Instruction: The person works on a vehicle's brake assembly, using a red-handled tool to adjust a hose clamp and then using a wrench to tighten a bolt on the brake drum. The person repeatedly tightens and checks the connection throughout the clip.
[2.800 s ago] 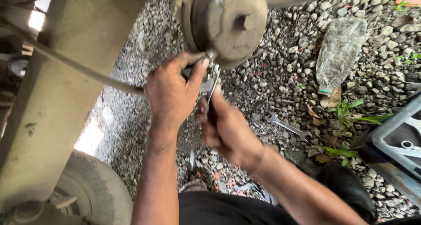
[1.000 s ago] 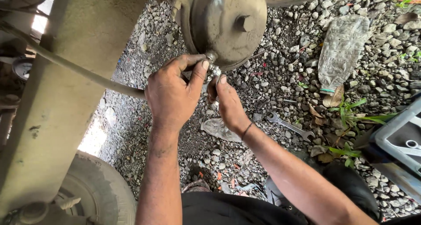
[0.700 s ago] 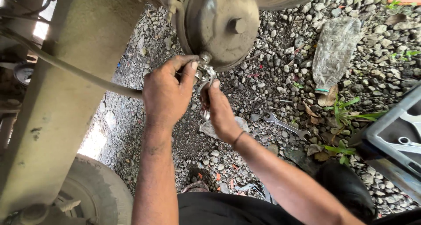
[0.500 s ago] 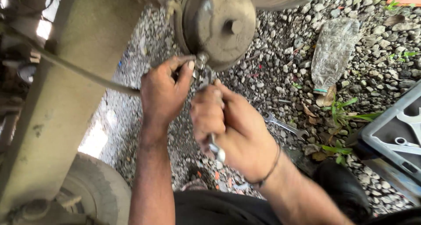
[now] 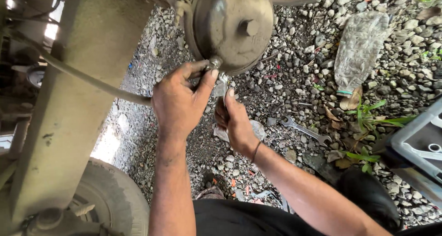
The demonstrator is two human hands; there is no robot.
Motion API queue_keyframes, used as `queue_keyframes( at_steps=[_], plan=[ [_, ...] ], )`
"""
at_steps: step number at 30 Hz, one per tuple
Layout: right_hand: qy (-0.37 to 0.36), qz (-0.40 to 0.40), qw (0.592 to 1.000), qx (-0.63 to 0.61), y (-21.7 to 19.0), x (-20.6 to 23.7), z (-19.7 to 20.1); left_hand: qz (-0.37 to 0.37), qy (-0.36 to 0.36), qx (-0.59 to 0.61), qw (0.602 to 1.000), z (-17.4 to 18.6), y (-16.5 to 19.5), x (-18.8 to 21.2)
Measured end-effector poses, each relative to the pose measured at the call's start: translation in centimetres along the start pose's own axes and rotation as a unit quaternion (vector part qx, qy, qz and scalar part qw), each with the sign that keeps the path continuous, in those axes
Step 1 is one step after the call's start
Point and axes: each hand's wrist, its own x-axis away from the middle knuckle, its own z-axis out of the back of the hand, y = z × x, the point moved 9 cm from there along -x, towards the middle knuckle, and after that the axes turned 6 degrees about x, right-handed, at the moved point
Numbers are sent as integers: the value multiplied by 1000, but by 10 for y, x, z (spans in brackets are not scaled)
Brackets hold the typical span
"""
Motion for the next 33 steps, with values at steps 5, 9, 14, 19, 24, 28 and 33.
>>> queue_keyframes(
  at_steps=[5, 9, 14, 19, 24, 28, 33],
  plan=[
    [-10, 82, 965, 249, -3, -27, 25, -7, -2, 0, 1000, -3, -8, 0],
    [-69, 211, 933, 283, -57, -41, 14, -28, 13, -27, 999, -6, -6, 1],
    [71, 27, 969, 235, -71, 0, -22, -6, 48, -114, 992, -6, -4, -1],
    [-31, -256, 883, -392, -34, 79, -93, 14, 30, -52, 998, -4, -5, -2],
    [31, -117, 974, -190, -25, 43, -45, -4, 14, -93, 996, -10, -5, -1],
    [63, 19, 989, 129, -17, 0, 15, -19, 45, -95, 994, -9, -6, 2],
    [9, 164, 933, 322, -40, -37, 40, -41, 58, -115, 991, -12, -5, 2]
  ],
)
